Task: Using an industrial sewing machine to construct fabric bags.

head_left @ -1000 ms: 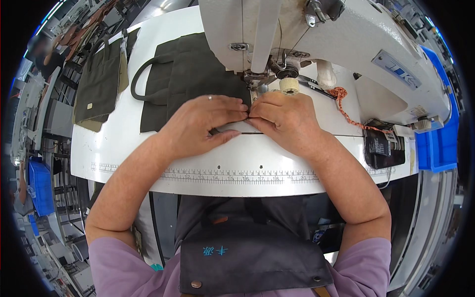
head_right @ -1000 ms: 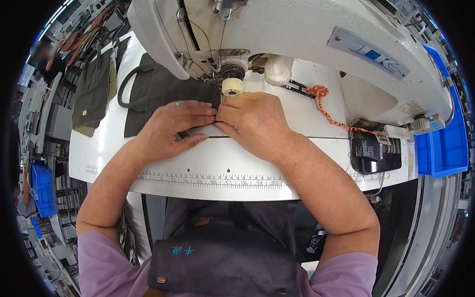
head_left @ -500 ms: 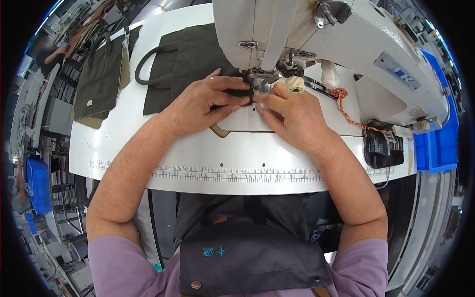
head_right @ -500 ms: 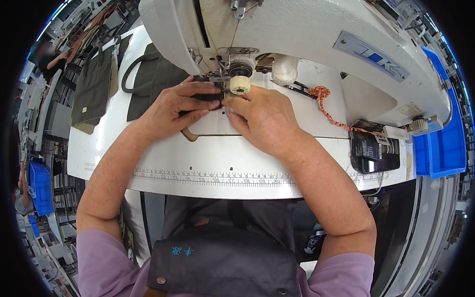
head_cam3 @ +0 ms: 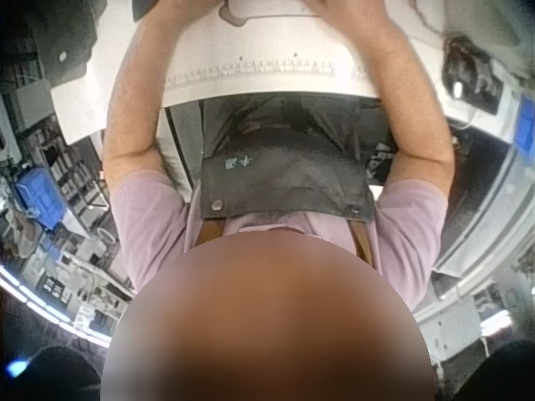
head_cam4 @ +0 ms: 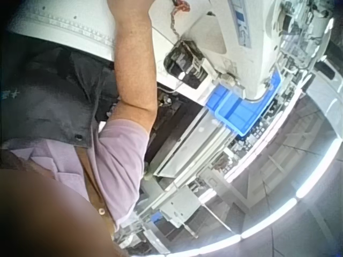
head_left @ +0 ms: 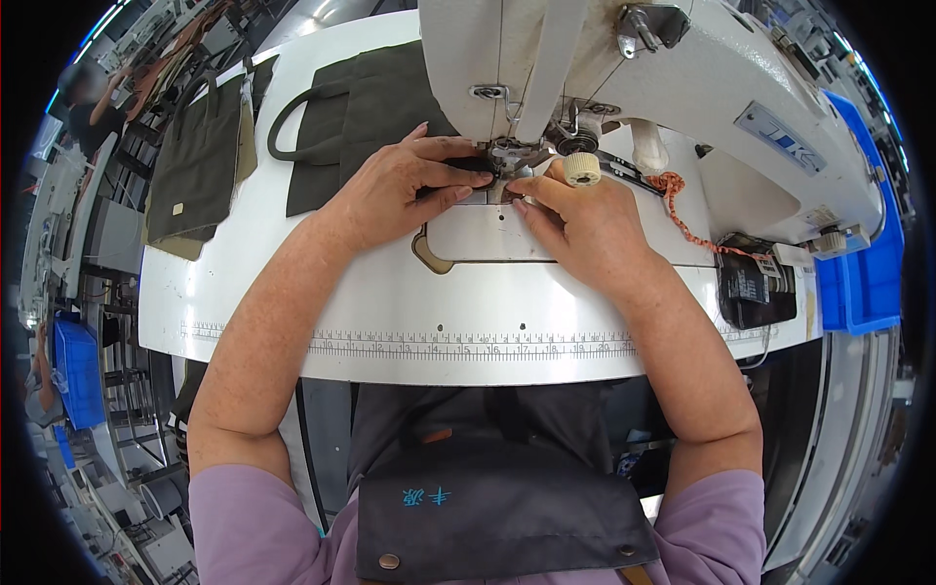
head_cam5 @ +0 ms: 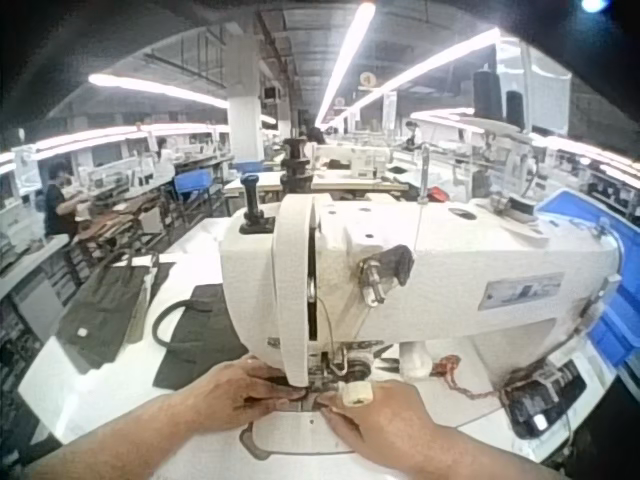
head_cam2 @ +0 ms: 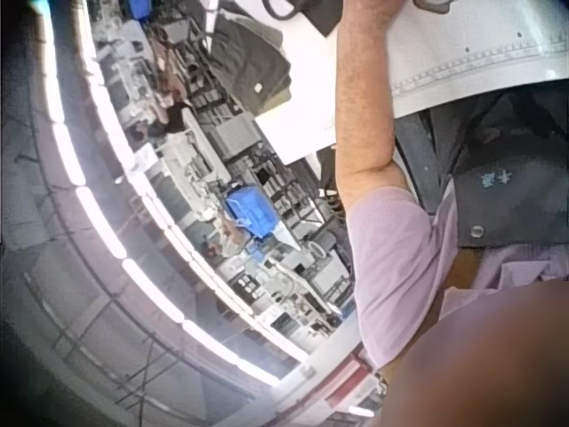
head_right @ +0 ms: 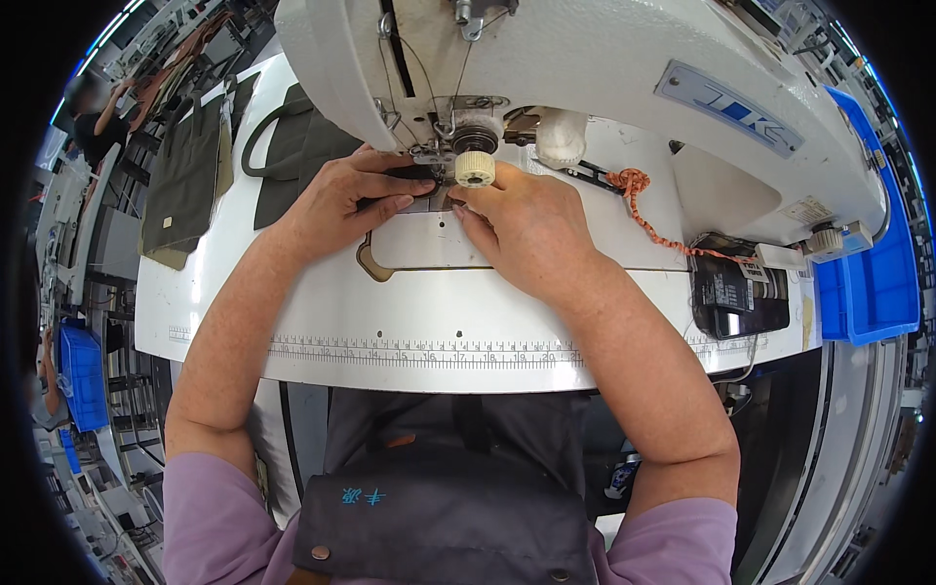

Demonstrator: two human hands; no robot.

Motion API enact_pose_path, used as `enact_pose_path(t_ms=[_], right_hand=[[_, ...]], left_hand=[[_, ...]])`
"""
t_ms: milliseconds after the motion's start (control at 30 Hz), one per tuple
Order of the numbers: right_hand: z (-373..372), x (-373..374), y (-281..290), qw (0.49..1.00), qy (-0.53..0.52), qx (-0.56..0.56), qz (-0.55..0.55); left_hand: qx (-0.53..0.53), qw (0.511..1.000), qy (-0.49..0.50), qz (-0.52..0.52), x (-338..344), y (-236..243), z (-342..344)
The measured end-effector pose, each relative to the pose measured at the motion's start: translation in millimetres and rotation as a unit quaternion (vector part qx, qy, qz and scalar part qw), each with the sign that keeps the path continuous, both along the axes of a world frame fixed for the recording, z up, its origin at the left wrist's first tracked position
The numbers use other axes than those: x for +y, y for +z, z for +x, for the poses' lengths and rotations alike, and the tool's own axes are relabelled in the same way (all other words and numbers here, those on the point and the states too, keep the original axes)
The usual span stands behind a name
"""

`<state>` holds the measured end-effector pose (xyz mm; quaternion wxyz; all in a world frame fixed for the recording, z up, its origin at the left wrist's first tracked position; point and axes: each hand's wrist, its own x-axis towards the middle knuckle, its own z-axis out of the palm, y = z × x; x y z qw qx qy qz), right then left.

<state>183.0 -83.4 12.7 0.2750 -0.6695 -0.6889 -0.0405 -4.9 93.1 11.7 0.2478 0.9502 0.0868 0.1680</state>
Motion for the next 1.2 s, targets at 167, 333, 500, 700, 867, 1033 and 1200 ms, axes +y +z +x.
enact_pose_path(t_ms=[167,333,500,700,867,1033,1200], right_hand=[[2,1,0,1.0,-0.007,0.002,-0.011],[3,2,-1,1.0,-0.003,0.011,-0.008],[2,2,-2,1.0,0.006,-0.002,0.001],[2,3,-7,0.998,0.012,-0.062,0.018],[0,4,-8,0.998,0.003,-0.063,0.023],[1,4,-7,0.998,-0.003,-0.062,0.016],[1,2,-5,0.999,-0.001,-0.04,0.014]], left_hand=[[0.013,1.0,0.007,0.008,-1,1,0],[0.035,0.999,0.023,0.017,-10,4,-2],[0.035,0.995,0.043,0.087,-27,0,-10],[0.101,0.985,0.037,0.137,-42,6,-16],[0.08,0.98,-0.034,0.177,-25,9,-15],[0.051,0.993,-0.008,0.105,-29,4,-13],[0.055,0.992,0.019,0.109,-32,4,-10]])
